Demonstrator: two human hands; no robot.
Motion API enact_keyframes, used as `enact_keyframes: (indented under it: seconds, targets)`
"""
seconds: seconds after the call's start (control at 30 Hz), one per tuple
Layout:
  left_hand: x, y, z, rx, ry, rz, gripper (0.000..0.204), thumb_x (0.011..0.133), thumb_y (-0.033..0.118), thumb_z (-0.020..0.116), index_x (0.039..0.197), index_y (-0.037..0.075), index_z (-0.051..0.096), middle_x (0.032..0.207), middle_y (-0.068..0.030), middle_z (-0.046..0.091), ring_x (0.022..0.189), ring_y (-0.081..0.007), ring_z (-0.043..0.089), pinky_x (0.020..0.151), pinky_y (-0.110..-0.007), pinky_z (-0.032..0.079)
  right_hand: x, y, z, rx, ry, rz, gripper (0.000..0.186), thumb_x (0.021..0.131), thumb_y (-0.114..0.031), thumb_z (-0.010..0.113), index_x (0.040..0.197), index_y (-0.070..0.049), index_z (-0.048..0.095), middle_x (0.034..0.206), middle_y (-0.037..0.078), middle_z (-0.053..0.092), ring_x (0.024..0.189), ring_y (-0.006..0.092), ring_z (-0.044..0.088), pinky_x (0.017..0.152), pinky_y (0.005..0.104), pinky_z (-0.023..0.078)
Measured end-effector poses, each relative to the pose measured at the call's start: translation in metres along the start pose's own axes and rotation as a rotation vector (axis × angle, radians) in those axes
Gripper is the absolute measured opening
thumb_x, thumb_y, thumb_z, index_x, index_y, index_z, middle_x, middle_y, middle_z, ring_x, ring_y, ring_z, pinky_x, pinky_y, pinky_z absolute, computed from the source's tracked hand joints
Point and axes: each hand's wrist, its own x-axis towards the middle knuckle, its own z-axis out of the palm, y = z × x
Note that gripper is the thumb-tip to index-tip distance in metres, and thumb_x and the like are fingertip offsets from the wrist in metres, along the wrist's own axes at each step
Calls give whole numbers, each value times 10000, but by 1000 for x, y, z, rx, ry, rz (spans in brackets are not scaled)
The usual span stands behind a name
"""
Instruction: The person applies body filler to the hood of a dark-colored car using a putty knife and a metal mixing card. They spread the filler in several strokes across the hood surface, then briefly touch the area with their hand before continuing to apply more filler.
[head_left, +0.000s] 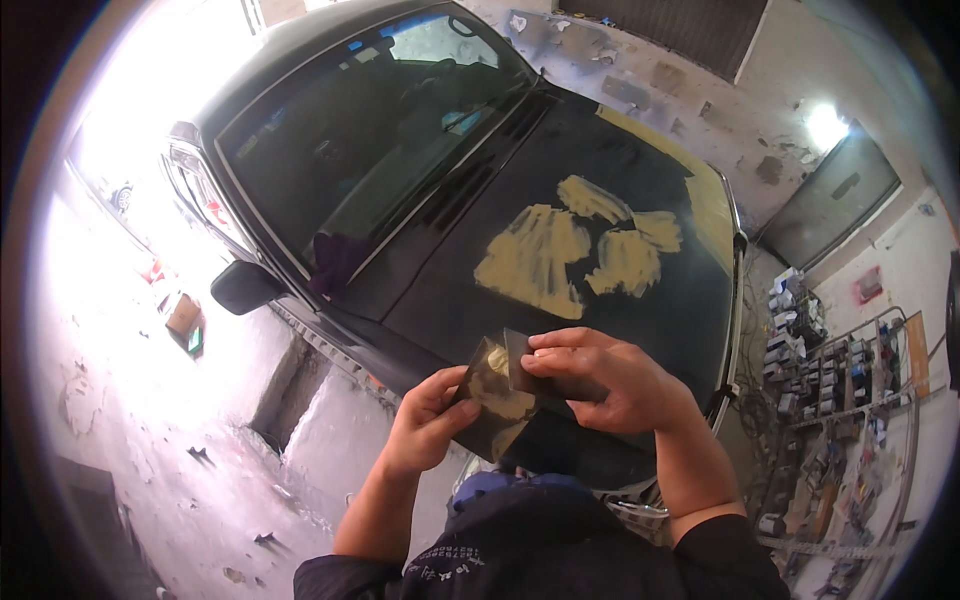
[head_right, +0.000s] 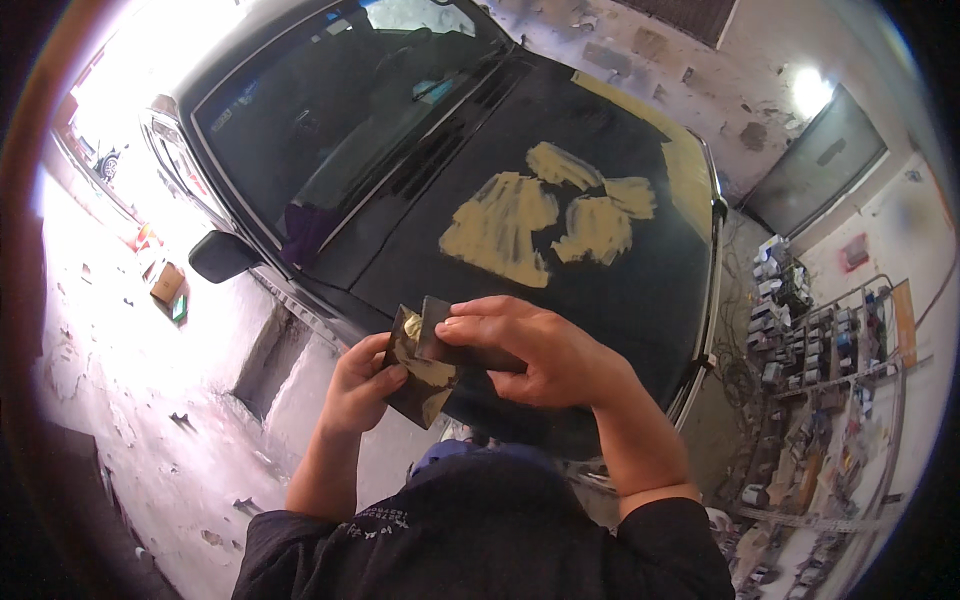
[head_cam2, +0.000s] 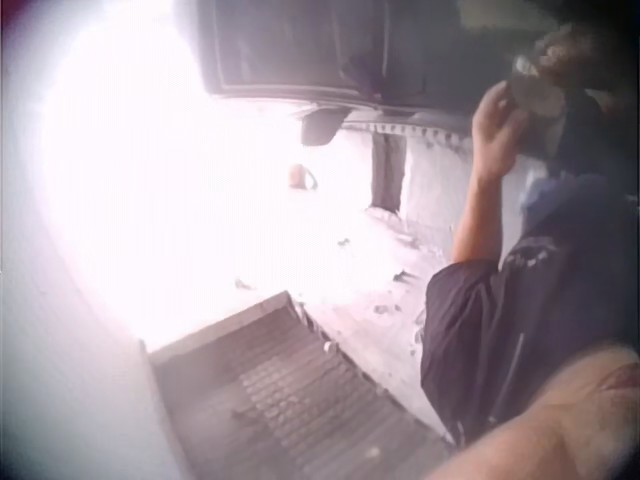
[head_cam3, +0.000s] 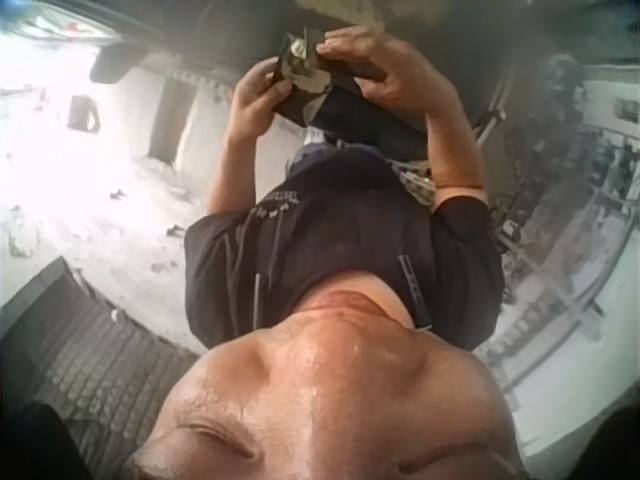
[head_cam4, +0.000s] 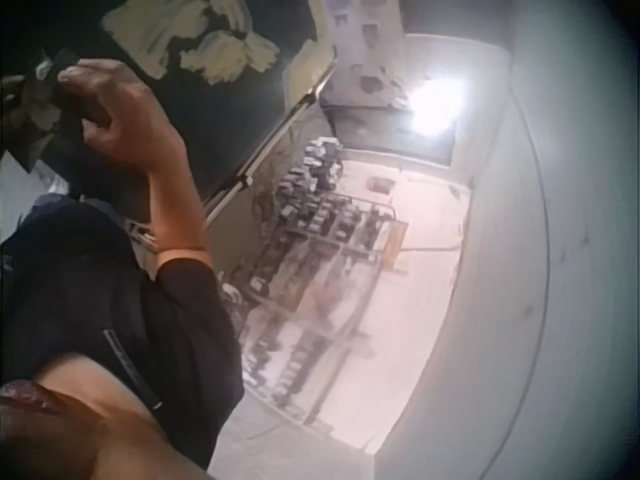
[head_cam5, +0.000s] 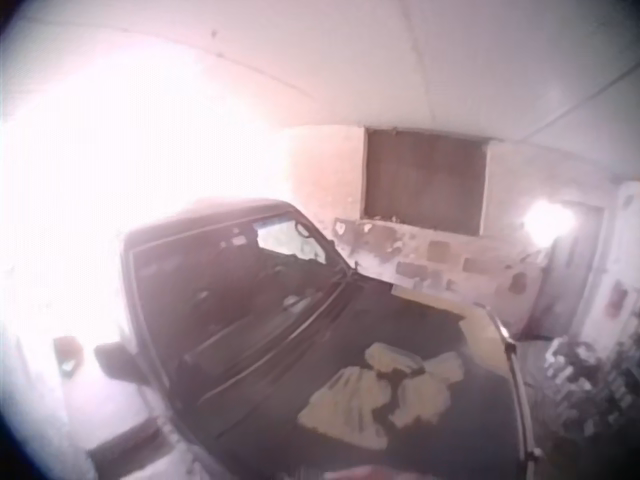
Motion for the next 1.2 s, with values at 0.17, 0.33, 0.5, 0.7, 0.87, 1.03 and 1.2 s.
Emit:
enact_keyframes:
  seconds: [0.17,0.33,0.5,0.7,0.87,1.03,1.2]
  targets:
    - [-7,-3,12,48,81,54,346,940,-28,499,1285,-28,476,1145,-120,635,1064,-151,590,936,-284,447,-14,28,-7,-273,-19,74,556,720,-29,682,1257,-92,550,1237,107,589,1184,294,534,990,399,413]
    - [0,-11,30,67,282,82,376,954,-17,481,1326,-10,427,1147,-129,635,1062,-156,591,923,-286,457,-22,18,9,-457,303,196,500,785,-121,696,1262,-102,544,1252,103,575,1201,304,499,969,407,395]
    - [7,-19,40,36,341,57,384,957,-19,476,1336,-2,416,1143,-131,636,1051,-151,593,912,-277,458,-15,18,30,-630,261,3,427,796,-92,678,1212,-96,582,1282,12,590,1216,235,491,943,444,334]
    - [10,-36,42,256,392,79,395,954,-20,484,1344,-4,420,1122,-126,642,1036,-142,590,894,-266,457,-27,37,47,-706,135,-1,417,803,-108,673,1211,-119,586,1267,2,596,1221,213,490,938,440,344]
    - [4,-51,2,979,681,294,396,957,-15,487,1345,-18,408,1125,-132,633,1045,-163,584,896,-280,455,-49,67,45,-340,190,339,478,780,-88,679,1242,-84,559,1268,104,587,1218,247,509,991,388,380]
    - [10,-68,-67,276,671,355,372,967,5,466,1332,-20,400,1216,-150,579,1083,-206,582,950,-329,451,-85,124,61,120,275,729,529,780,-41,616,1290,11,486,1295,146,560,1217,242,550,1044,332,390]
    - [17,-131,-154,32,764,230,365,940,24,481,1301,-2,437,1172,-125,583,1079,-200,574,956,-330,445,-106,176,97,-157,180,853,545,758,-41,633,1289,-80,517,1231,155,580,1156,309,553,995,380,436]
